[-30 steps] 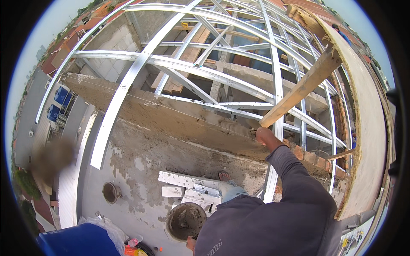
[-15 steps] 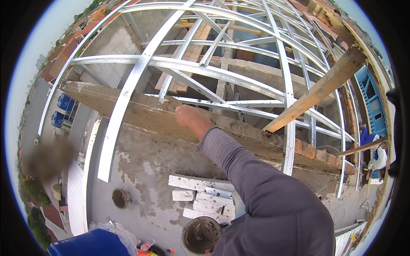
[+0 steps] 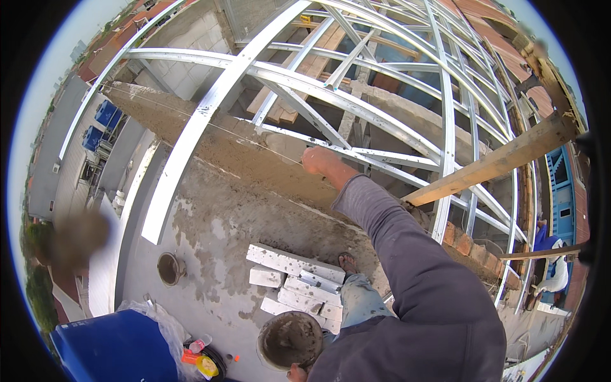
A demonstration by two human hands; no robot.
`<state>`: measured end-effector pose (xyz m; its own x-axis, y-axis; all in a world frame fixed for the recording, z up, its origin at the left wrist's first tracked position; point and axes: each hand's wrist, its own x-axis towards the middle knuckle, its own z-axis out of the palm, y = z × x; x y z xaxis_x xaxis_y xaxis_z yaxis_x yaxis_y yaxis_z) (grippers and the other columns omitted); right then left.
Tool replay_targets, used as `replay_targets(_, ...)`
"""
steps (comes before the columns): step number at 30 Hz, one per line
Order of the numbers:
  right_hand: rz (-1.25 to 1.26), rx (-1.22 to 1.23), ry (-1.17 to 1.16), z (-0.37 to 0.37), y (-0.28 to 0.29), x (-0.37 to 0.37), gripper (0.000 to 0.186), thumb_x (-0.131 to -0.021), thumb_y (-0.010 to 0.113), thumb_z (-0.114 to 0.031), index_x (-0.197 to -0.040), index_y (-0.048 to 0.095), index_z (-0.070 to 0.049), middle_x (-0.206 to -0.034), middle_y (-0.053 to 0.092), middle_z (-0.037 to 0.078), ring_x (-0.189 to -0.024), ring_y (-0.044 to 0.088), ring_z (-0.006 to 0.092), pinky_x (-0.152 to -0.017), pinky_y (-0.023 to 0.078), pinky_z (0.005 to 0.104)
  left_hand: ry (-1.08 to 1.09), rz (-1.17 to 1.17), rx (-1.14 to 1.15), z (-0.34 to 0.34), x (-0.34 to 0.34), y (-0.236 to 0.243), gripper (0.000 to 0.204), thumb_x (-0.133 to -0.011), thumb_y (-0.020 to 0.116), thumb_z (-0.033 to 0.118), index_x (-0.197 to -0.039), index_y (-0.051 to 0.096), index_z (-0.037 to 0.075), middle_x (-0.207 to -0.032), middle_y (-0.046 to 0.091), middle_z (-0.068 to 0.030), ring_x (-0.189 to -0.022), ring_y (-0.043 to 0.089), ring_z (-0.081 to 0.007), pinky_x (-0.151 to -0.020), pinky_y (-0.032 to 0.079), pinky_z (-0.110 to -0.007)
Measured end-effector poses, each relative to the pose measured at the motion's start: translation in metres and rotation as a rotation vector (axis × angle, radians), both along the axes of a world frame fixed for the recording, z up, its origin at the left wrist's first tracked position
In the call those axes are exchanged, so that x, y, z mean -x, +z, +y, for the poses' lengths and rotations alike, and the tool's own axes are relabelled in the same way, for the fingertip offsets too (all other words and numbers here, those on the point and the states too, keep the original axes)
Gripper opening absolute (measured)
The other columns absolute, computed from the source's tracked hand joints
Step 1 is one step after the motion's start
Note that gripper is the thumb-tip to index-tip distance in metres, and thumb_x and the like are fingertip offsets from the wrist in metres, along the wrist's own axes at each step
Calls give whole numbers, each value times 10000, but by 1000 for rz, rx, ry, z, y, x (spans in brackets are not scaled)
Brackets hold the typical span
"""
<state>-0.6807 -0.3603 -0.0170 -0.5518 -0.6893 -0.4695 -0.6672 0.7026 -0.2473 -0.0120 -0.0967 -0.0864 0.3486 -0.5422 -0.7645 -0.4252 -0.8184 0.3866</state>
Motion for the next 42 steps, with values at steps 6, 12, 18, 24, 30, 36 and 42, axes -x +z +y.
replay_targets(6,-24,-58,33,55,7,2,366,-869,606,-119,-1213,695,-30,-1246,685,201,-1154,668,359,-935,556,470,-54,-2,18,-5,5,0,381,-732,677,279,-852,592,-72,-836,570,-146,-709,530,-296,-656,459,-477)
replay_targets(12,-2,-89,-37,122,12,-5,332,-882,604,-159,-1170,716,-37,-1214,703,184,-1141,672,364,-916,559,480,-78,-8,25,-10,11,-2,377,-730,674,272,-856,589,-73,-844,573,-149,-711,535,-297,-657,464,-470)
replay_targets(18,-25,-117,-168,216,-6,-6,318,-947,587,-230,-1161,712,-31,-1200,704,193,-1125,675,376,-902,561,489,-113,-16,37,-13,11,0,372,-728,671,264,-860,586,-74,-852,576,-153,-713,539,-299,-659,470,-463)
replay_targets(24,40,-197,-216,340,-28,-27,335,-1006,532,-297,-1162,693,-48,-1201,700,184,-1109,675,375,-910,554,492,-165,-22,54,-23,12,-1,368,-726,668,257,-864,584,-74,-859,578,-156,-714,543,-300,-660,476,-457)
replay_targets(30,-14,-345,-259,439,-50,-31,363,-1011,500,-306,-1164,687,-35,-1162,708,192,-1115,669,380,-927,547,496,-191,-23,81,-33,16,1,364,-724,664,249,-867,581,-75,-867,581,-160,-716,548,-302,-662,481,-450)
replay_targets(36,-41,-479,-388,484,-57,-33,365,-971,556,-272,-1249,674,-66,-1340,642,150,-1230,623,347,-973,534,489,-149,-18,93,-37,24,7,361,-722,661,242,-871,578,-76,-875,583,-163,-718,552,-303,-663,487,-443)
replay_targets(42,93,-543,-285,494,-40,-36,360,-933,579,-219,-1246,673,-67,-1268,673,175,-1173,659,336,-941,553,471,-155,36,160,-35,15,-9,259,-744,644,189,-800,579,-55,-819,591,-141,-676,558,-277,-597,474,-417)
